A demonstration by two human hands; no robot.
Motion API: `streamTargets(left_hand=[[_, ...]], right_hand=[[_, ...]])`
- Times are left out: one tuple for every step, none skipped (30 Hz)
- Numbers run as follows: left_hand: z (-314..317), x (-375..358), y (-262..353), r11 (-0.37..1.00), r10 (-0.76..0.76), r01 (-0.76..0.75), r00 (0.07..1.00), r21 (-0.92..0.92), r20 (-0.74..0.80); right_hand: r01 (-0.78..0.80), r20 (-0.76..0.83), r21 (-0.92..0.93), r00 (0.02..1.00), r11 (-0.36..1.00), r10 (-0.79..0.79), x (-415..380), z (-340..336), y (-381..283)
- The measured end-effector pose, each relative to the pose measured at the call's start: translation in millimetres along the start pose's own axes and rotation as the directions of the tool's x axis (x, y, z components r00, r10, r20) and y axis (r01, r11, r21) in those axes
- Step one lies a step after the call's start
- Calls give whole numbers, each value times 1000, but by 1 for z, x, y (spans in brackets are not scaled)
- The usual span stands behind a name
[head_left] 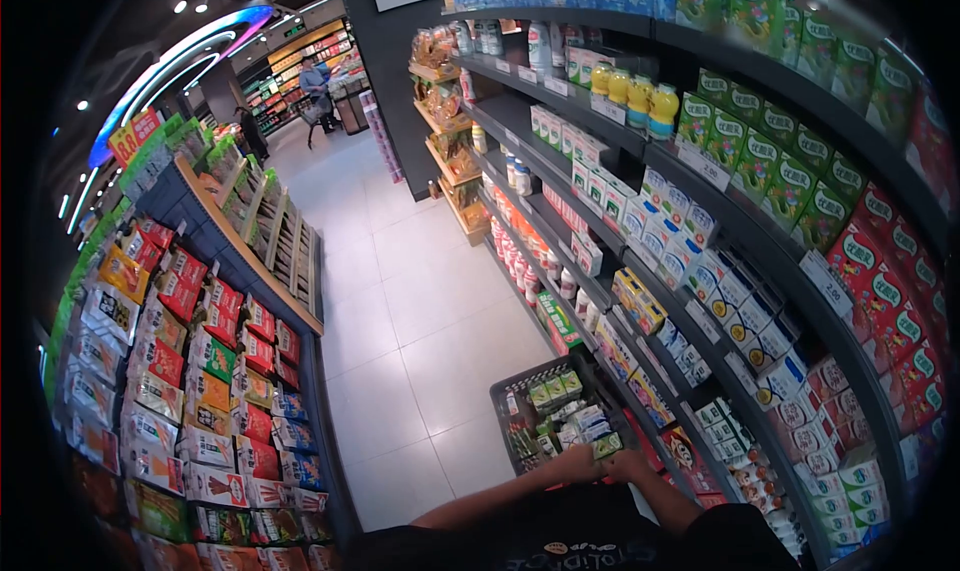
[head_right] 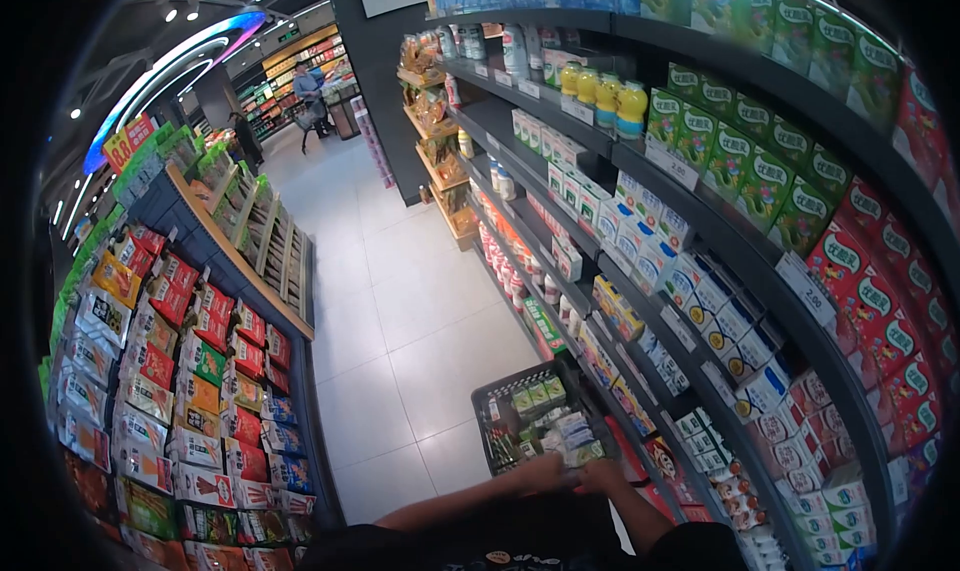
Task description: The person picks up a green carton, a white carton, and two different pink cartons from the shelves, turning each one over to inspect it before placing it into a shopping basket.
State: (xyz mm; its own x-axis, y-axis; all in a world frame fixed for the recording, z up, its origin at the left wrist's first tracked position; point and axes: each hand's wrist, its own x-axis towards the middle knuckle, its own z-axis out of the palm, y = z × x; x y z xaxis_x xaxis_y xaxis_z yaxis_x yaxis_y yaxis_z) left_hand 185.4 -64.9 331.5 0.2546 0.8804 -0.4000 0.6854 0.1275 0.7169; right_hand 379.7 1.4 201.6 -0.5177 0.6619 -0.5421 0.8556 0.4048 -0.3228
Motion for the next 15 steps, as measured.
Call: streamTargets(left_hand=[[49, 22, -57, 1000, -10, 9, 1000, 9, 27], [83, 41, -98, 1000, -23, 22, 998, 17, 61], [85, 47, -103, 1000, 6, -7, 996, 9, 93], [94, 49, -106, 999, 36, -35, 991, -9, 129], [108, 49, -107, 998, 66, -61, 983, -34, 172], [111, 57, -105, 998, 31, -43, 978, 50, 208], [119, 59, -105, 1000, 2, -5, 993, 24, 120], [120, 63, -102, 999, 14, -21, 989, 44, 148], [138, 72, -113, 999, 49, -47, 995, -18, 87], [140, 73, -109, 1000, 3, 0, 990, -20, 140], [148, 70, -109, 999, 46, -42, 990, -31, 135], [154, 67, -112, 996, 86, -81, 988, -39, 127], [154, 58, -107, 996, 58, -48, 990, -76, 130], [154, 50, -102, 994, 30, -15, 991, -111, 132], [150, 42, -95, 989, 1, 19, 991, -147, 133]], right_hand=[[-15, 49, -1, 999, 1000, 15, 4, -3, 1], [8, 35, -1, 999, 1000, -8, 7, -5, -1], [27, 27, -3, 999, 1000, -27, 8, -6, -1], [41, 29, -6, 999, 999, -41, 5, -5, 1], [40, 10, 7, 999, 999, -40, 9, 1, 5], [35, -6, 23, 999, 999, -35, 11, 7, 9], [32, -14, 27, 999, 999, -31, 5, 2, 5], [28, -23, 28, 999, 999, -27, 1, -11, -4], [21, 8, 35, 1000, 999, -22, 0, -16, -7], [16, 37, 41, 999, 999, -18, -1, -18, -7], [25, 18, 29, 1000, 999, -26, -3, -19, -7], [38, -3, 18, 999, 999, -38, -4, -19, -8], [52, -26, 6, 998, 999, -52, -5, -18, -8], [42, -32, 7, 999, 999, -42, -3, -16, -7], [33, -38, 7, 999, 999, -33, -1, -12, -5]])
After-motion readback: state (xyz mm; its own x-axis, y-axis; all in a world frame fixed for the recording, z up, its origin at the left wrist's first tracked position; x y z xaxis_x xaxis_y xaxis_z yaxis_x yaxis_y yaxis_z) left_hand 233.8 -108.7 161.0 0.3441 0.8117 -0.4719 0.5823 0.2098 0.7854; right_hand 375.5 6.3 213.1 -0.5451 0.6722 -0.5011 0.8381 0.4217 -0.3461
